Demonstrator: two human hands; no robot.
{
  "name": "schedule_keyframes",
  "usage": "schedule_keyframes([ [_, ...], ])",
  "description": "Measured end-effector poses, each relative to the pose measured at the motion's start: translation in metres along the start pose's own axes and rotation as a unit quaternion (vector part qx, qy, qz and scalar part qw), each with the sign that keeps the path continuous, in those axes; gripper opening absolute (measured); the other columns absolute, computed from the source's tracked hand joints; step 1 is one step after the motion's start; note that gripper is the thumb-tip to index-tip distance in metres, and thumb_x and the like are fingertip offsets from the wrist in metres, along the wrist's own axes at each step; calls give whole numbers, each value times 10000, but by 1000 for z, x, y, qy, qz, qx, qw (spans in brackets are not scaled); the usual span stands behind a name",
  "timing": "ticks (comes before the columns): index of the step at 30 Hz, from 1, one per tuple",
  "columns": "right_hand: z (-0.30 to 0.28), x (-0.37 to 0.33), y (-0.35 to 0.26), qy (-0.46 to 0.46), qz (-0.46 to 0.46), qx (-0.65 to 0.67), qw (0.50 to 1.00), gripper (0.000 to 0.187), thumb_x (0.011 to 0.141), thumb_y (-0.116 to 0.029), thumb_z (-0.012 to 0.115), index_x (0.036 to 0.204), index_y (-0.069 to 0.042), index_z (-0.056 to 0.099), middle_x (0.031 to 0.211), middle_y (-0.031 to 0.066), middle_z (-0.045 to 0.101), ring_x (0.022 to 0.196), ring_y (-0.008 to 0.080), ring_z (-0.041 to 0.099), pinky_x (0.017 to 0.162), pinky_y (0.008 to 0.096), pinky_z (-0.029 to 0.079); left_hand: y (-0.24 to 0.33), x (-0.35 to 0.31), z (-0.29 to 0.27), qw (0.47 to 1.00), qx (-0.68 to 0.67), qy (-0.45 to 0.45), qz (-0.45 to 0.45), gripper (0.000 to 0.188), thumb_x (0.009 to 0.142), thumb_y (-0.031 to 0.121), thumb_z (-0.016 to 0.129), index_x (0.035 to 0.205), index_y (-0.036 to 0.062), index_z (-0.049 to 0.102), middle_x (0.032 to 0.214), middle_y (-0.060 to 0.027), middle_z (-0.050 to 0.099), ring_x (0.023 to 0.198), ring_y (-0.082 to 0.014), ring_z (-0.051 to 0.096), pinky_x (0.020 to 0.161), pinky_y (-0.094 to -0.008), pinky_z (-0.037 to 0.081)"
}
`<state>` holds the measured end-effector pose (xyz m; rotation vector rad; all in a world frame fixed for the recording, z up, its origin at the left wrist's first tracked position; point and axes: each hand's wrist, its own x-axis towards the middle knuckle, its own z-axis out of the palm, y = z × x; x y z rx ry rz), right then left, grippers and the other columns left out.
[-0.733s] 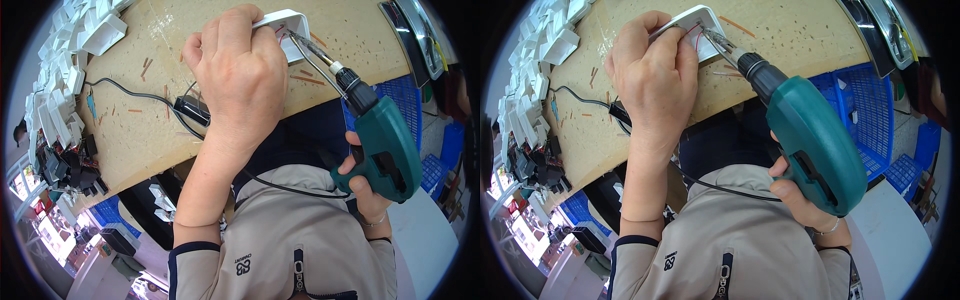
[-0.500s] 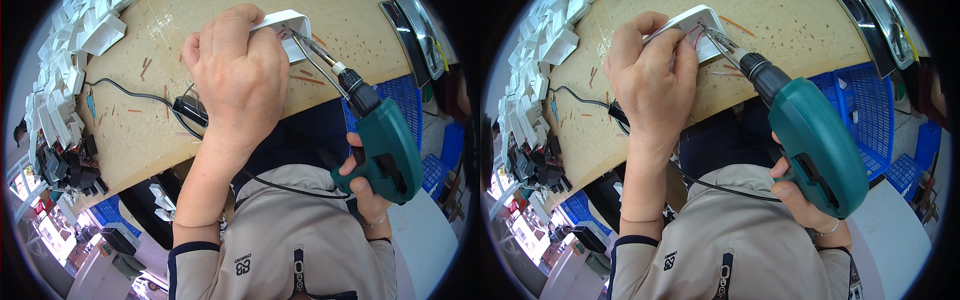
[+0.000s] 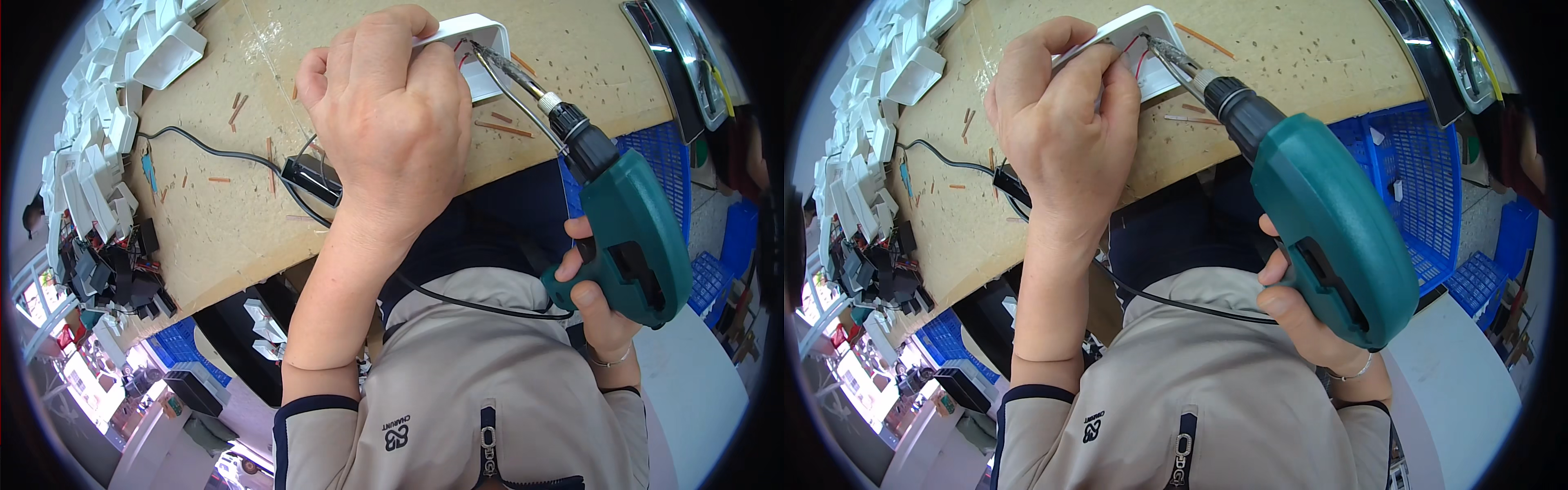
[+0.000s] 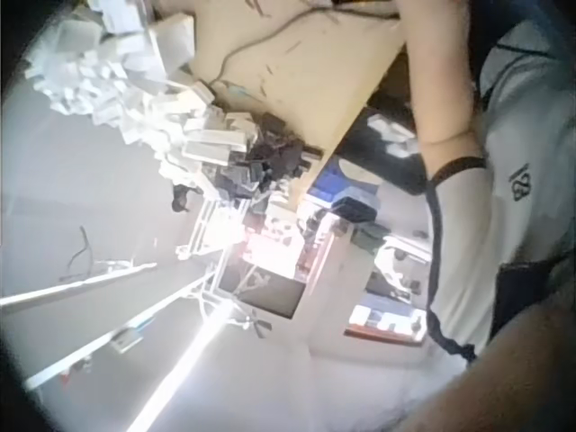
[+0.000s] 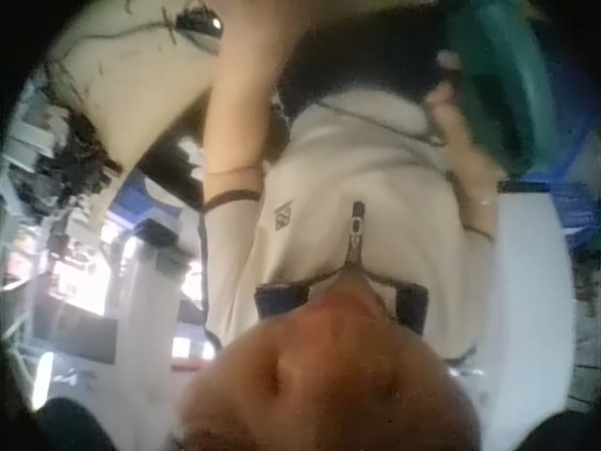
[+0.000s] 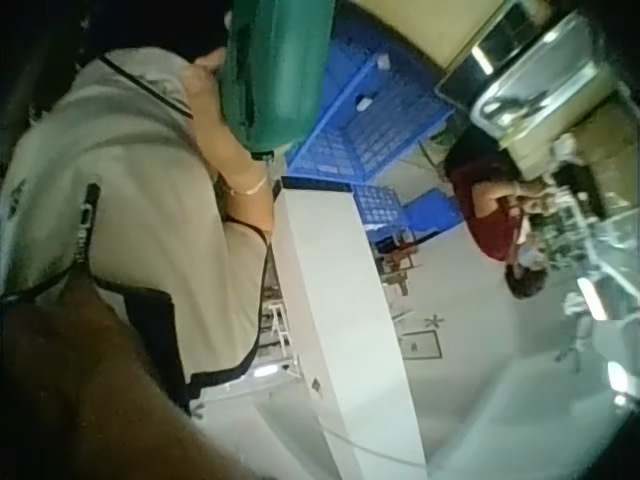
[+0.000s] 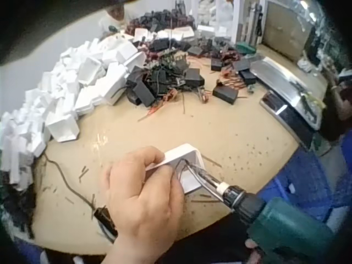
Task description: Soldering wires onto small electronic components housed in white plastic casings at a manual workstation.
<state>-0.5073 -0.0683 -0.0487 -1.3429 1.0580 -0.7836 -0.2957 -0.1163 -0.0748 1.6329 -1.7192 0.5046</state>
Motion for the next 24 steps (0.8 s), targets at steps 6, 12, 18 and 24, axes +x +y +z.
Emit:
schedule_keyframes([
  [6, 0, 3, 2, 3, -23, 2, 1000, 580, 729, -259, 678, 1142, 58, 422, 994, 168, 537, 650, 135, 540, 559, 226, 456, 4, 2, -6, 1000, 2, -14, -7, 62, 639, 55, 619, 700, 50, 634, 850, -1, 556, 670, -144, 493, 697, -285, 335],
  [12, -2, 4, -3, -11, 31, -15, 999, 572, 727, -262, 680, 1125, 62, 429, 973, 162, 536, 647, 132, 532, 556, 228, 447, 10, 8, -16, 991, 107, -41, 67, 65, 641, 58, 623, 706, 53, 634, 850, 0, 555, 657, -143, 486, 690, -283, 334],
  [18, -2, 2, -4, 2, 47, -13, 999, 550, 723, -249, 684, 1104, 60, 438, 910, 137, 536, 647, 131, 532, 562, 232, 444, 7, 7, -13, 992, 95, -42, 68, 64, 643, 52, 621, 706, 50, 631, 847, -3, 558, 658, -147, 487, 683, -281, 339],
  [24, -3, -1, -6, 6, 76, -28, 997, 538, 718, -230, 688, 1099, 58, 441, 879, 129, 541, 652, 133, 537, 576, 236, 449, 0, 1, -2, 1000, -10, -16, -3, 67, 643, 50, 619, 709, 50, 630, 845, -6, 560, 686, -148, 499, 692, -281, 343],
])
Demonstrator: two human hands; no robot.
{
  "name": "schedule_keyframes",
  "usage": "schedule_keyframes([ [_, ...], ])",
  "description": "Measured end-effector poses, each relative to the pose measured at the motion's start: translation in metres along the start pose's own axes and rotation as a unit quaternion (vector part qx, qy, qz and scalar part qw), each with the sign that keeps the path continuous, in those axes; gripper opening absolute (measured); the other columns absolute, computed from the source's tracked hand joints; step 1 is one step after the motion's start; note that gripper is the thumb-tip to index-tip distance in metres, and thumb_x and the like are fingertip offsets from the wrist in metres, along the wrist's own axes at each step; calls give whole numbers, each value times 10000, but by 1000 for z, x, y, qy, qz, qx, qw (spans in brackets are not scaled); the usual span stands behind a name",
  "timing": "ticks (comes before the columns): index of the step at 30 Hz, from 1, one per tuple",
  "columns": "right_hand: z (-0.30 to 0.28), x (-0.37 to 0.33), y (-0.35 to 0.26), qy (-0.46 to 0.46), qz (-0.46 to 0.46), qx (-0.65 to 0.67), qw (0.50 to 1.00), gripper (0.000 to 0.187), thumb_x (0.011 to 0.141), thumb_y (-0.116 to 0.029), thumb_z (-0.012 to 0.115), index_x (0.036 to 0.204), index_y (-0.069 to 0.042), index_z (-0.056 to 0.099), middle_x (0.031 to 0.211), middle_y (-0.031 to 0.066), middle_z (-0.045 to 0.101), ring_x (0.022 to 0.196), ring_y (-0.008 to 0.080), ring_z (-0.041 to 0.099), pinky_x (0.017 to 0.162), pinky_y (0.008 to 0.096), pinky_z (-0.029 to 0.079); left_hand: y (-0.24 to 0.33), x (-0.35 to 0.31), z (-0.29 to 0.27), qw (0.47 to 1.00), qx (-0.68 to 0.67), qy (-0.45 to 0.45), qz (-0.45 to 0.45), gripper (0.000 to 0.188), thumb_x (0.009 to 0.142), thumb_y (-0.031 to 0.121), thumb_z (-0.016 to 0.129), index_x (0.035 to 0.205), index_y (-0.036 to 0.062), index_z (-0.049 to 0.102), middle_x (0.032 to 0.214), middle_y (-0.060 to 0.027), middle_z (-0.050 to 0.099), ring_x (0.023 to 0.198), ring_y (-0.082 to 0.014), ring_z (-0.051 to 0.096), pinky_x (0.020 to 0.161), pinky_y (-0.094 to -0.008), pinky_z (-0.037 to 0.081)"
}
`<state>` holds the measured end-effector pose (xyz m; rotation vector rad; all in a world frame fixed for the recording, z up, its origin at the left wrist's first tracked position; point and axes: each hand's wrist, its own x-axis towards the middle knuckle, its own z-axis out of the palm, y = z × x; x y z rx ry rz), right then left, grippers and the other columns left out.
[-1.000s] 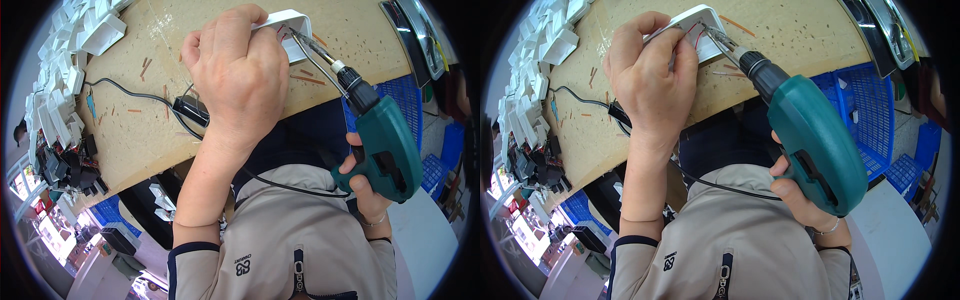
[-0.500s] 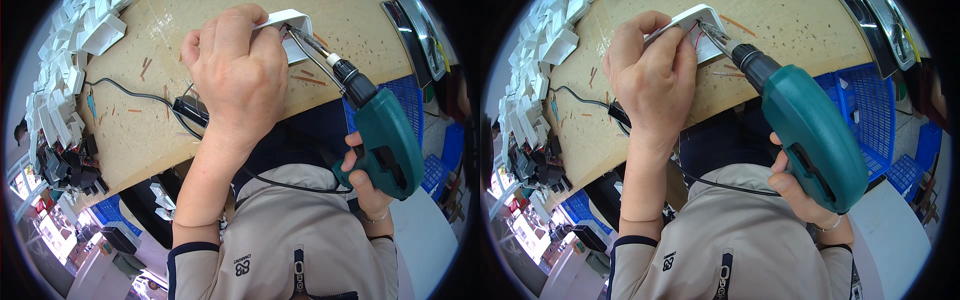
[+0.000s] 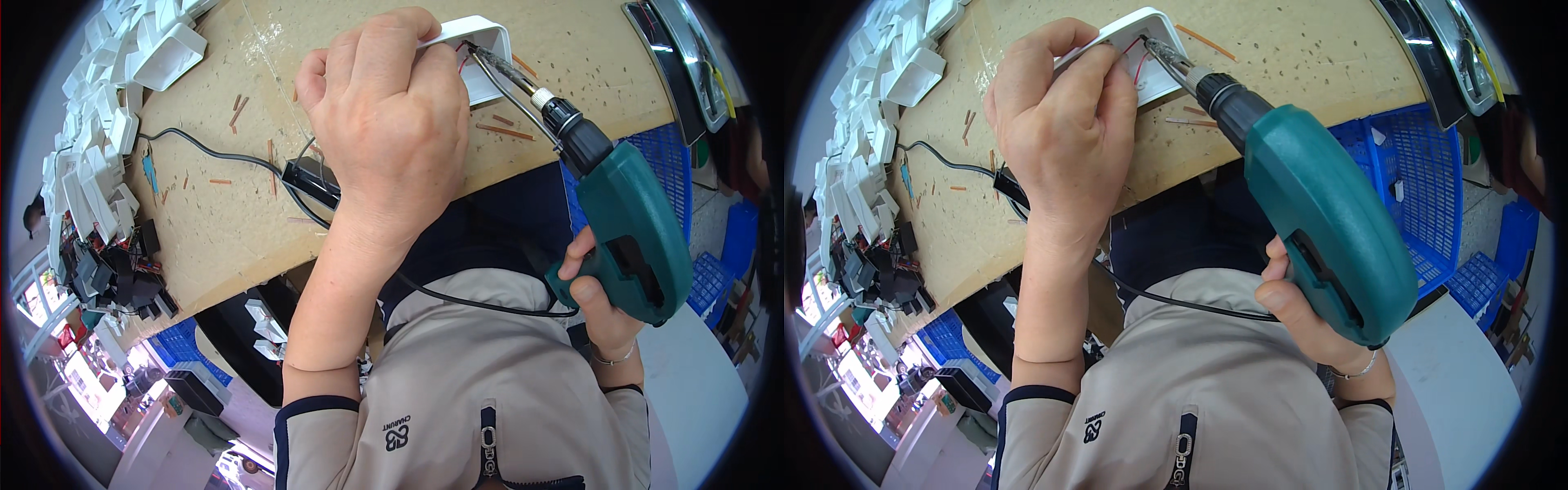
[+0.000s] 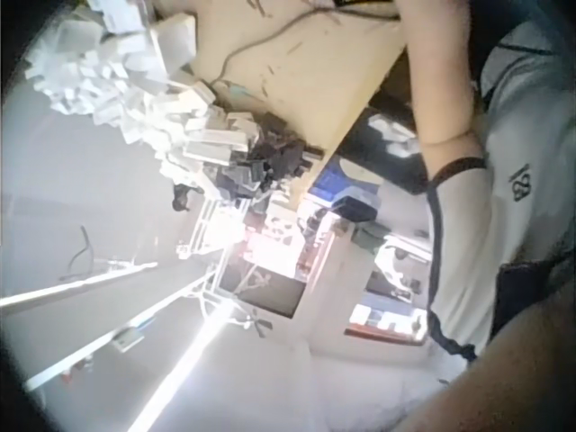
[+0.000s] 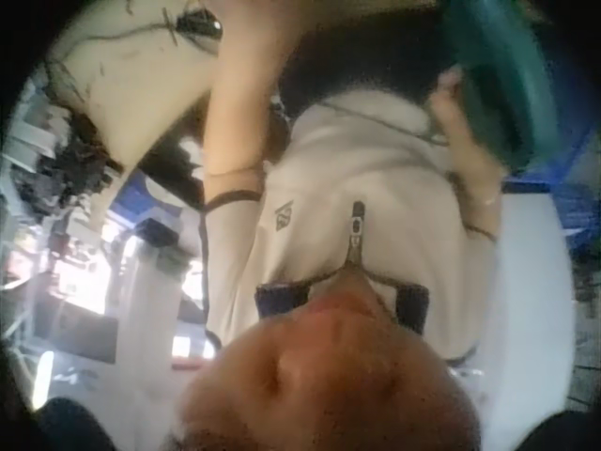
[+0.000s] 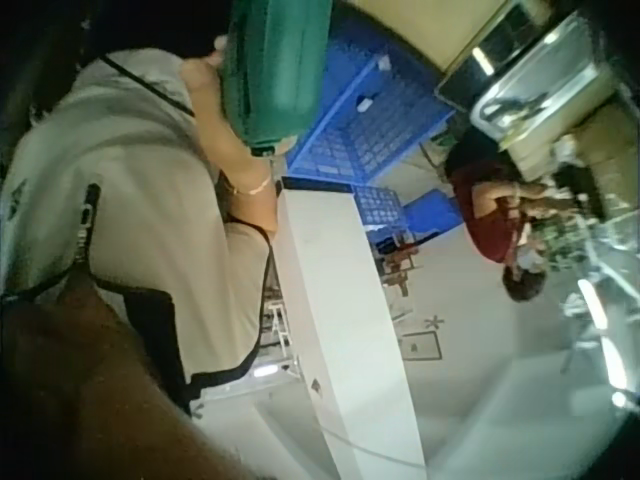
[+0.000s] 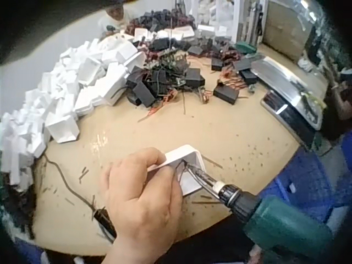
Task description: Soldering wires onto small electronic components housed in white plastic casings at a manual workstation.
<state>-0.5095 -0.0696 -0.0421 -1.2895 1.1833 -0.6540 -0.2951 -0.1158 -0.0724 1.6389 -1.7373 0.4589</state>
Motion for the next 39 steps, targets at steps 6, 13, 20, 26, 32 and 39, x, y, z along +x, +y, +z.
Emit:
schedule_keyframes([
  [6, 1, 3, -3, -11, -18, -2, 1000, 514, 727, -199, 674, 1108, 51, 436, 859, 117, 534, 655, 137, 539, 583, 245, 454, 0, 0, 0, 1000, 9, 0, -2, 64, 642, 55, 620, 705, 52, 628, 844, -2, 560, 695, -147, 503, 683, -284, 341],
  [13, 0, 0, -3, -11, -11, -32, 999, 484, 738, -159, 648, 1111, 55, 426, 849, 114, 531, 653, 138, 536, 586, 249, 456, 0, 0, -1, 1000, 4, -1, 1, 70, 636, 51, 620, 705, 47, 629, 840, -3, 561, 684, -144, 502, 672, -282, 336],
  [20, 4, 3, -3, -8, -47, -9, 999, 561, 727, -192, 670, 1157, 52, 406, 954, 164, 547, 677, 141, 557, 612, 253, 468, -2, 1, -2, 1000, 1, 8, 11, 74, 633, 49, 617, 706, 43, 628, 843, -11, 567, 719, -154, 520, 678, -284, 339],
  [26, -2, -3, 2, -11, -28, -30, 999, 674, 716, -246, 690, 1219, 59, 360, 1114, 235, 508, 695, 144, 575, 653, 245, 476, 1, 1, -1, 1000, 5, -3, 2, 72, 638, 58, 623, 706, 35, 628, 842, -26, 571, 743, -170, 534, 715, -309, 368],
  [32, 0, -2, 4, -12, -46, -17, 999, 686, 712, -263, 692, 1217, 62, 360, 1110, 235, 510, 683, 141, 576, 630, 236, 475, -24, 23, 65, 843, -238, 444, 189, 114, 567, 3, 588, 678, 23, 568, 824, -67, 530, 698, -203, 504, 644, -325, 342],
  [39, -1, -2, 5, 2, -93, -23, 995, 667, 713, -306, 688, 1174, 77, 396, 1083, 220, 529, 658, 133, 568, 597, 225, 467, -24, 19, 69, 846, -248, 434, 185, 122, 567, -1, 592, 686, 16, 571, 813, -70, 530, 692, -211, 504, 643, -326, 347],
])
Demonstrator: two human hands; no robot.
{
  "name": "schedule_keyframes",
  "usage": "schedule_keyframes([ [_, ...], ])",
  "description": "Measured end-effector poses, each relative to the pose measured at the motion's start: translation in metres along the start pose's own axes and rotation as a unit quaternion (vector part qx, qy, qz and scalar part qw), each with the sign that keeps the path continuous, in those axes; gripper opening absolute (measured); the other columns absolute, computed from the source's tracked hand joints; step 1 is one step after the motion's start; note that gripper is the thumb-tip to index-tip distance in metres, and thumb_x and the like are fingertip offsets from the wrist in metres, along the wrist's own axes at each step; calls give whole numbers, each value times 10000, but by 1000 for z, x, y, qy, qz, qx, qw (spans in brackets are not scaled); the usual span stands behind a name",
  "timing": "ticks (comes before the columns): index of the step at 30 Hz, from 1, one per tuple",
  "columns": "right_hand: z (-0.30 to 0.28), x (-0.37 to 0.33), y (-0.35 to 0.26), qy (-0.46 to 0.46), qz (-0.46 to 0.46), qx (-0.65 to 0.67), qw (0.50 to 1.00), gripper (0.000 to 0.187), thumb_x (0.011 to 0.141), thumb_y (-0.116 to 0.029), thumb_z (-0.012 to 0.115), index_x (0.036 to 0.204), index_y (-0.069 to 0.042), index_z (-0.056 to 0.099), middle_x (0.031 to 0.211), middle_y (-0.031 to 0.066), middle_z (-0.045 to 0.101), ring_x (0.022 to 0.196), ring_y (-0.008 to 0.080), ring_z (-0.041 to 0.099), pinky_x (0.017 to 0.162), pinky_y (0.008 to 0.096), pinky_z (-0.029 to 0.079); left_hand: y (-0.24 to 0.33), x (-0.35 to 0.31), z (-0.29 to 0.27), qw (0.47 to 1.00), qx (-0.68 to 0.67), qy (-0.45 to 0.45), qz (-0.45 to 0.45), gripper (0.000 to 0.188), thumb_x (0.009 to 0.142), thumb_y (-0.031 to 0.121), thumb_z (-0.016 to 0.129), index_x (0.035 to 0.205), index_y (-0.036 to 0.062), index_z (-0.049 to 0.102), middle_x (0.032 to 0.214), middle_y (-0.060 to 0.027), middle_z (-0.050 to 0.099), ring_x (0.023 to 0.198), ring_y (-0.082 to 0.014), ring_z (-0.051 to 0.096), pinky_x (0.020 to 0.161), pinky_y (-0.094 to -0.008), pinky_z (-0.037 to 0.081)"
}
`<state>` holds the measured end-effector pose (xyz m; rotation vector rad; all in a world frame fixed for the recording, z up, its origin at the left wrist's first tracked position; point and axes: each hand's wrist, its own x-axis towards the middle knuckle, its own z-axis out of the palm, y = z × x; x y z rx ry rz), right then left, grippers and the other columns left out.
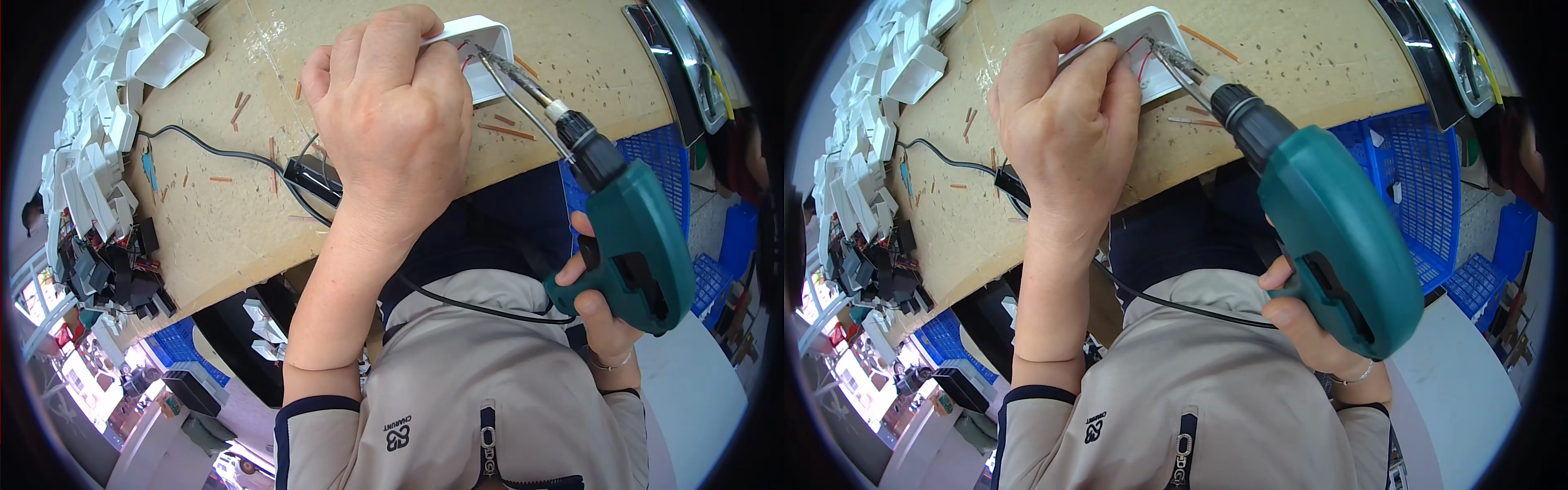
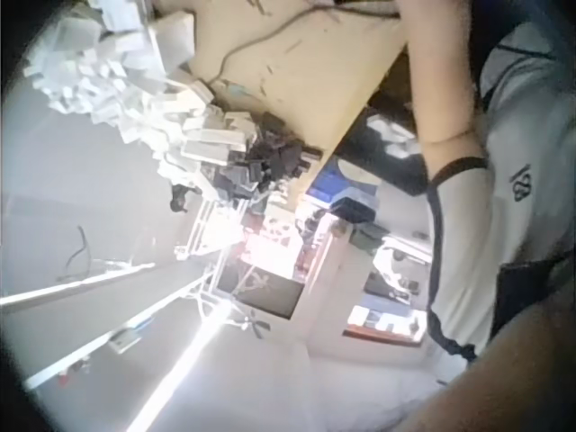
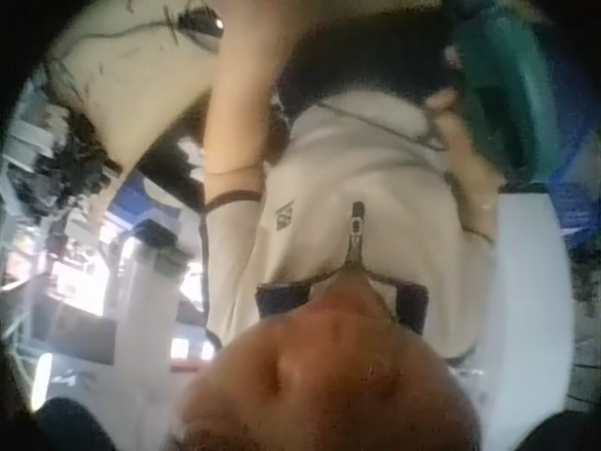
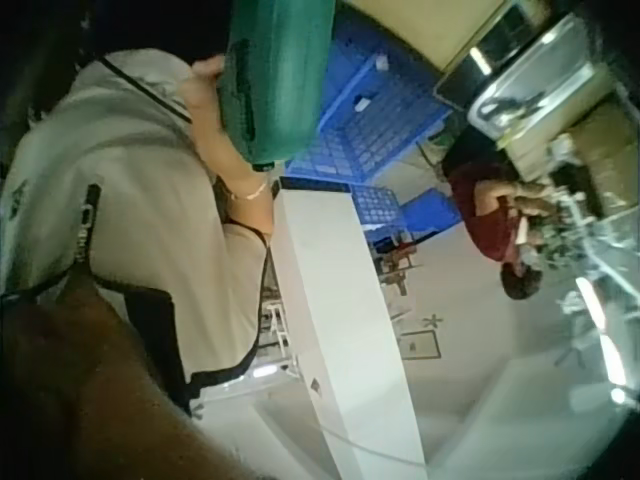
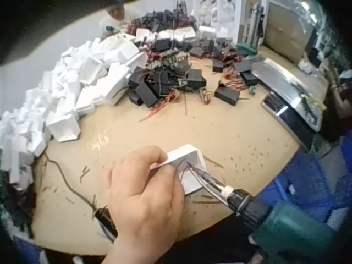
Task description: Soldering wires onto small electronic components housed in white plastic casings at a manual workstation.
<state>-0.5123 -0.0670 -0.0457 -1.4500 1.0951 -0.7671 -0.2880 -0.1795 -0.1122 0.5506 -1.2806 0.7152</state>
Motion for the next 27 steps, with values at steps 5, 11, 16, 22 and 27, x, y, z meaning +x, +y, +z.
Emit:
schedule_keyframes([
  [5, 0, 0, 0, 34, -24, 10, 999, 665, 715, -378, 674, 1122, 90, 435, 1038, 194, 549, 629, 119, 558, 552, 205, 441, 0, 2, -2, 1000, -11, -4, -10, 129, 567, -7, 598, 693, 9, 578, 798, -74, 532, 680, -219, 506, 636, -329, 355],
  [11, 7, 5, -1, 91, -37, 6, 995, 702, 709, -456, 653, 1098, 90, 446, 999, 178, 558, 601, 108, 547, 515, 192, 419, 3, 5, -4, 997, -49, -13, -61, 120, 576, -29, 593, 695, -16, 581, 778, -99, 539, 669, -249, 514, 612, -336, 378],
  [16, 3, 6, 3, 90, -49, 20, 995, 700, 706, -459, 653, 1091, 88, 448, 996, 182, 559, 595, 105, 546, 511, 195, 426, 5, 16, -9, 989, -89, -47, -107, 113, 580, -39, 589, 692, -25, 577, 768, -113, 533, 664, -260, 513, 576, -340, 392],
  [22, -2, 6, 5, 72, -60, 20, 995, 702, 717, -427, 652, 1134, 83, 408, 1018, 205, 544, 592, 109, 544, 510, 204, 435, 46, 64, -34, 819, 211, -435, -309, 110, 610, 23, 619, 715, 0, 600, 849, -101, 545, 759, -245, 524, 689, -349, 388],
  [27, -5, 10, 7, 81, -81, 31, 993, 688, 731, -387, 652, 1154, 83, 381, 1028, 227, 534, 605, 114, 548, 515, 210, 446, 58, 81, -40, 808, 243, -493, -212, 332, 606, 77, 677, 913, -3, 579, 996, -172, 514, 900, -306, 510, 790, -372, 411],
])
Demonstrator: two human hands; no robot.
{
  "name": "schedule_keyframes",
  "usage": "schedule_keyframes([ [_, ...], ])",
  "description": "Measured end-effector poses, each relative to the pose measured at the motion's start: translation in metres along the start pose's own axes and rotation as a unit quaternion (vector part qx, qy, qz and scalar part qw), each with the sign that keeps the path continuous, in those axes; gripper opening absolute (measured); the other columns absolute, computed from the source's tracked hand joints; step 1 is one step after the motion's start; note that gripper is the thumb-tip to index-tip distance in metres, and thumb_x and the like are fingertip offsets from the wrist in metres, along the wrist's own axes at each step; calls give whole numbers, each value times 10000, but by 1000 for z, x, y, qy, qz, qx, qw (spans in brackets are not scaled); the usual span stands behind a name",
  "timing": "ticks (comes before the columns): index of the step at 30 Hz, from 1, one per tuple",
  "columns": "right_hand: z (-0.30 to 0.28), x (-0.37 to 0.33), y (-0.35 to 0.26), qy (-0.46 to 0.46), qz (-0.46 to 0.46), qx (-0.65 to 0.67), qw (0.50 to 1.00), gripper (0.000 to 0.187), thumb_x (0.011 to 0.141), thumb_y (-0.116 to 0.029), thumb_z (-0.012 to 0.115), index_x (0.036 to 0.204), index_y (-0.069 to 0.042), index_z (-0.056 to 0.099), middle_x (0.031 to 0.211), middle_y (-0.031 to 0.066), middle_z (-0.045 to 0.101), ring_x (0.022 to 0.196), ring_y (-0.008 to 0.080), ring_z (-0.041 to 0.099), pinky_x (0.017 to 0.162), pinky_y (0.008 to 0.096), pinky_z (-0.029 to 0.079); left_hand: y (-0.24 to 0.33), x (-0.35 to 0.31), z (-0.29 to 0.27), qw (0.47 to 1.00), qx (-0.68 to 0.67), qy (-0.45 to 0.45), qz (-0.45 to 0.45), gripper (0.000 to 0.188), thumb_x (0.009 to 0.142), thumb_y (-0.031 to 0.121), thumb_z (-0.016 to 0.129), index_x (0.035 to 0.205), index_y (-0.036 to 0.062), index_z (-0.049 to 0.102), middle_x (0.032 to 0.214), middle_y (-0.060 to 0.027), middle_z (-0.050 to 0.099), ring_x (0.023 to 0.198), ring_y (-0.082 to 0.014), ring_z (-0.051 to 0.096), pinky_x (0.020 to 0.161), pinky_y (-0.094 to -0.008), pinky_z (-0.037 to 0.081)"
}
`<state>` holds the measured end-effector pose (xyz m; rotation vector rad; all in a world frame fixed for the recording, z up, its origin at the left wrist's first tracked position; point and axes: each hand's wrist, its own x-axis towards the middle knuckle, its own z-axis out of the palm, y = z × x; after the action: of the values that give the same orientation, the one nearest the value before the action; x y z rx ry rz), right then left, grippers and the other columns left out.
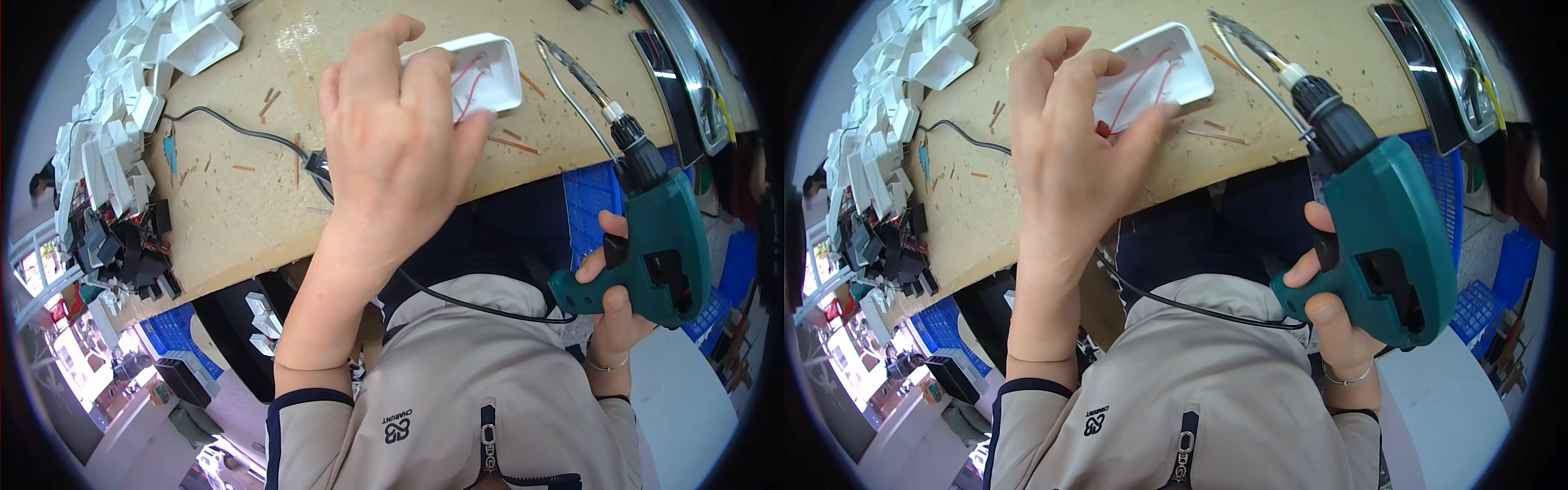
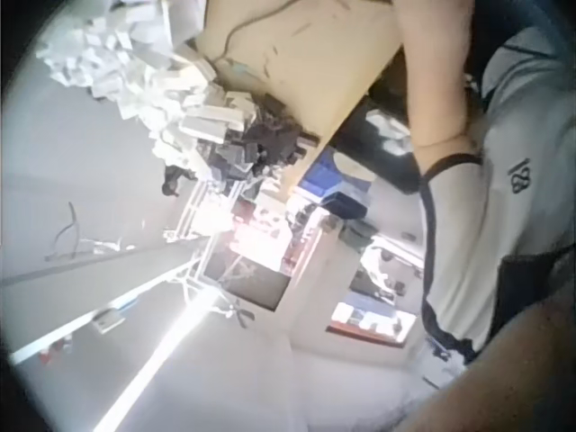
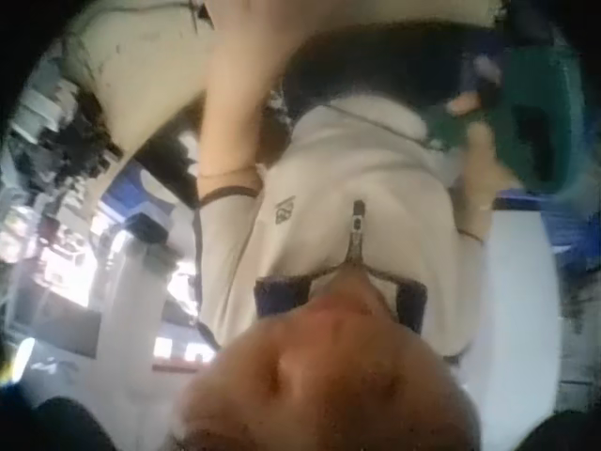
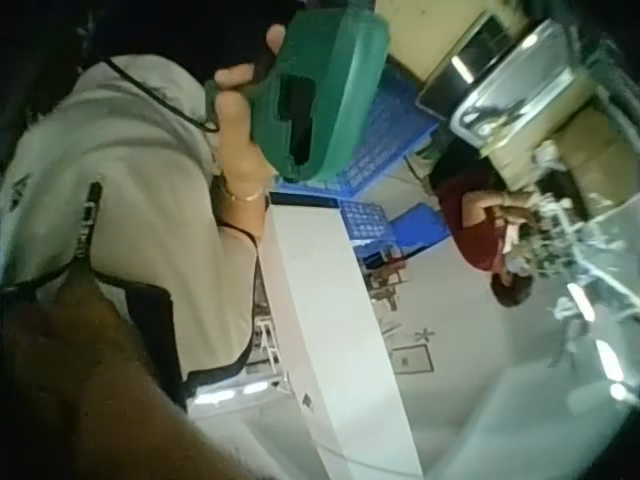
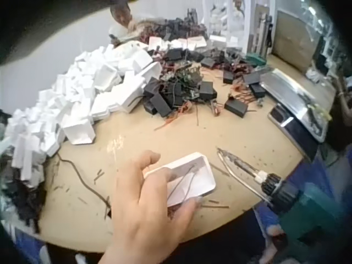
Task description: Soldering wires onto small electronic components housed in white plastic casings at a manual workstation.
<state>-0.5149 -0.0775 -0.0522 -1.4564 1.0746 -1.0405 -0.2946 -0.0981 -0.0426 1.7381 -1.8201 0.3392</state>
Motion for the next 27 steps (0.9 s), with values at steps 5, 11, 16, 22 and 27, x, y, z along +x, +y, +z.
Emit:
schedule_keyframes([
  [5, 5, 5, -4, 10, -25, 3, 1000, 692, 747, -370, 638, 1187, 77, 349, 1048, 239, 521, 606, 121, 546, 511, 215, 447, -16, -9, 11, 989, -114, -85, -34, 561, 613, 35, 639, 1109, -11, 382, 1012, -200, 457, 876, -353, 471, 771, -408, 387],
  [11, 5, 7, -11, 12, -68, 92, 993, 674, 781, -335, 610, 1225, 71, 305, 1092, 243, 494, 620, 131, 534, 508, 222, 450, -48, 9, -11, 970, -202, -33, -131, 568, 667, 62, 652, 1162, -22, 384, 1020, -177, 496, 887, -285, 508, 749, -342, 432],
  [16, -2, 7, -1, -46, -84, 206, 974, 618, 816, -297, 576, 1235, 62, 299, 1127, 231, 475, 656, 136, 531, 514, 226, 455, -90, 0, -59, 666, -684, 154, -255, 466, 772, 201, 620, 1167, 45, 429, 1007, -101, 549, 819, -175, 553, 572, -247, 425],
  [22, 0, 16, 7, -119, -37, 253, 959, 585, 840, -279, 544, 1240, 65, 291, 1206, 202, 427, 694, 135, 523, 557, 221, 455, -127, -96, -145, 540, -767, 316, -140, 474, 773, 313, 599, 1160, 91, 437, 1078, -141, 517, 865, -190, 556, 501, -232, 400],
  [27, 1, 26, 2, -146, -47, 261, 953, 593, 849, -279, 530, 1253, 69, 271, 1253, 178, 380, 740, 126, 497, 616, 221, 439, -124, -222, -223, 794, -379, 375, -292, 568, 695, 142, 646, 1200, 15, 418, 974, -90, 569, 783, -122, 566, 495, -173, 393],
])
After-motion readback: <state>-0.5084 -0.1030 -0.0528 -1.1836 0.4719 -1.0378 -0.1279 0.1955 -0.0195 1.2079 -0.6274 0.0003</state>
